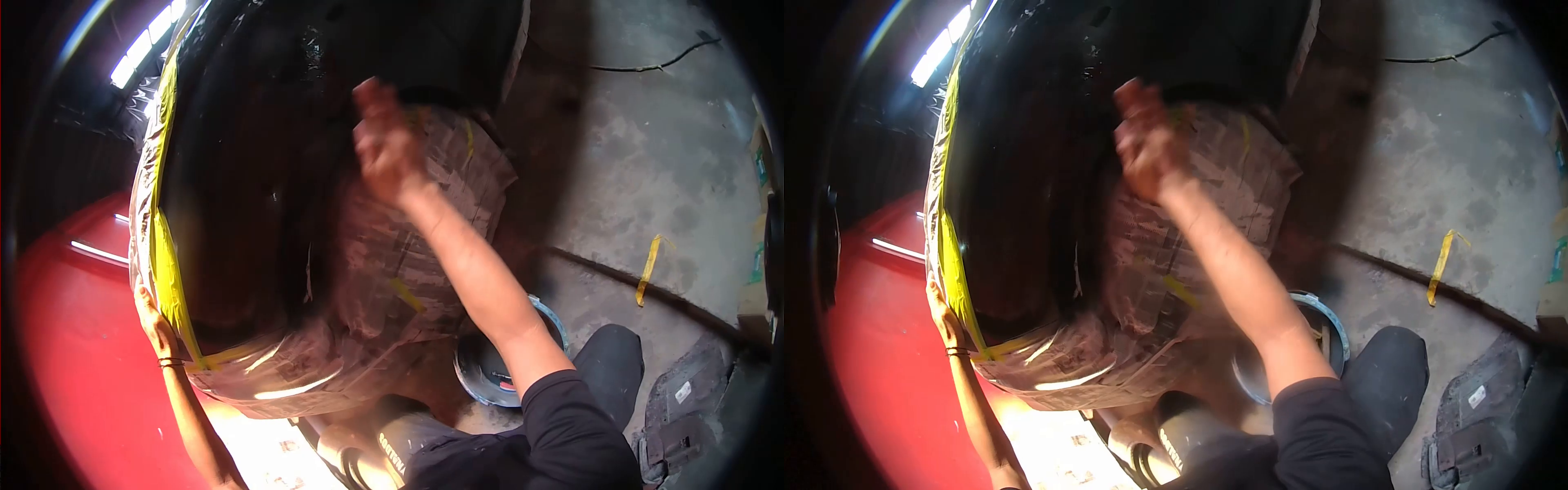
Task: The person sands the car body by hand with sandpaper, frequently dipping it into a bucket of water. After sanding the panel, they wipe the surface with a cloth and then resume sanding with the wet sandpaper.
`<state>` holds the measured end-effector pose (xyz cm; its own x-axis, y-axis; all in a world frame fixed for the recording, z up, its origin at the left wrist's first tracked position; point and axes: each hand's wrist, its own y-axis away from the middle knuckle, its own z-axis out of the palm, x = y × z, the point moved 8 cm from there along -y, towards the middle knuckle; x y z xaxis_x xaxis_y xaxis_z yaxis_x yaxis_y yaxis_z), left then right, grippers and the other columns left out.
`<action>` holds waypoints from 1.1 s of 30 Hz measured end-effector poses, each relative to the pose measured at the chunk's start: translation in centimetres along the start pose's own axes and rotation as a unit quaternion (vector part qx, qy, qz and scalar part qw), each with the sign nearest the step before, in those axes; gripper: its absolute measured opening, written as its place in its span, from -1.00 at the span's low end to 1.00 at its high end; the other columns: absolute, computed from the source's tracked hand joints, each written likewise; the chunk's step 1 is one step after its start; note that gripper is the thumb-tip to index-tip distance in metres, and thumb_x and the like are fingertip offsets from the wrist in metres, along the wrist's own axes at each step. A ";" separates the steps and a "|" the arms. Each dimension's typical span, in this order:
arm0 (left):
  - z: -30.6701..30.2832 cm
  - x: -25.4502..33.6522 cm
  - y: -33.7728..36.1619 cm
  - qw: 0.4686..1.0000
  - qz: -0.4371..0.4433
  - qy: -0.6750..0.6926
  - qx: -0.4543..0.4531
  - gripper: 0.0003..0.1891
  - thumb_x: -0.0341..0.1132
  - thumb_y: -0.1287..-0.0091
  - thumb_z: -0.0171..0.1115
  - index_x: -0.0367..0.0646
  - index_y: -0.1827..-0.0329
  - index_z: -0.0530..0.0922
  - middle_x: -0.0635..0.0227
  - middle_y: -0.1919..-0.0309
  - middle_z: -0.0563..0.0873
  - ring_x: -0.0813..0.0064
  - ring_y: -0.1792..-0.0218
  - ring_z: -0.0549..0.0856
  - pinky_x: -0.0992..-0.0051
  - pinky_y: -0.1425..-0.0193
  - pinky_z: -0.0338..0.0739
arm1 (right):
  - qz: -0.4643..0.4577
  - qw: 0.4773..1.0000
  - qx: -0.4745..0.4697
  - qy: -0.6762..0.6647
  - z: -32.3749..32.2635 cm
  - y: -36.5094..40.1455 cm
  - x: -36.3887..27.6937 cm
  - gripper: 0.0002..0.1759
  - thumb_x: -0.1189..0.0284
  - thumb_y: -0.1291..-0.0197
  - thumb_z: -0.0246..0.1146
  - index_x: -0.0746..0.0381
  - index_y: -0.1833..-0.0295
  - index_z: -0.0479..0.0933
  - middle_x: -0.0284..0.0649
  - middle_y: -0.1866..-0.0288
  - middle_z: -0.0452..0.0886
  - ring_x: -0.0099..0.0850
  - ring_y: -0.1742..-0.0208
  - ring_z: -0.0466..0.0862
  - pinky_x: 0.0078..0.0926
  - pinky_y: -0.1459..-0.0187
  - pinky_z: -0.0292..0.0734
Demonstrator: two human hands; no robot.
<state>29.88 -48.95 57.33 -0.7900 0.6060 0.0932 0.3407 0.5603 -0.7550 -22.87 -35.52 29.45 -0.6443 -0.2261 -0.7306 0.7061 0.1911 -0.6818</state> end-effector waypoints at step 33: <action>0.0 0.0 -0.2 1.000 -0.015 -0.013 0.003 -0.31 0.11 -0.79 -0.11 -0.30 -0.68 0.40 -0.07 -0.64 0.48 -0.03 -0.66 0.40 0.13 -0.75 0.21 | 0.227 0.972 -0.051 0.030 -0.8 -4.0 21.1 -0.25 -0.05 -0.73 -0.30 0.04 -0.85 0.12 -0.22 -0.90 0.12 -0.01 -0.86 0.14 0.52 -0.74 -0.29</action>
<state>29.82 -49.12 57.51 -0.8131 0.5735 0.0996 0.3135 0.5756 -0.7552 -39.51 -40.25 16.71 -0.2909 -0.0414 -0.9558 0.8905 0.3536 -0.2864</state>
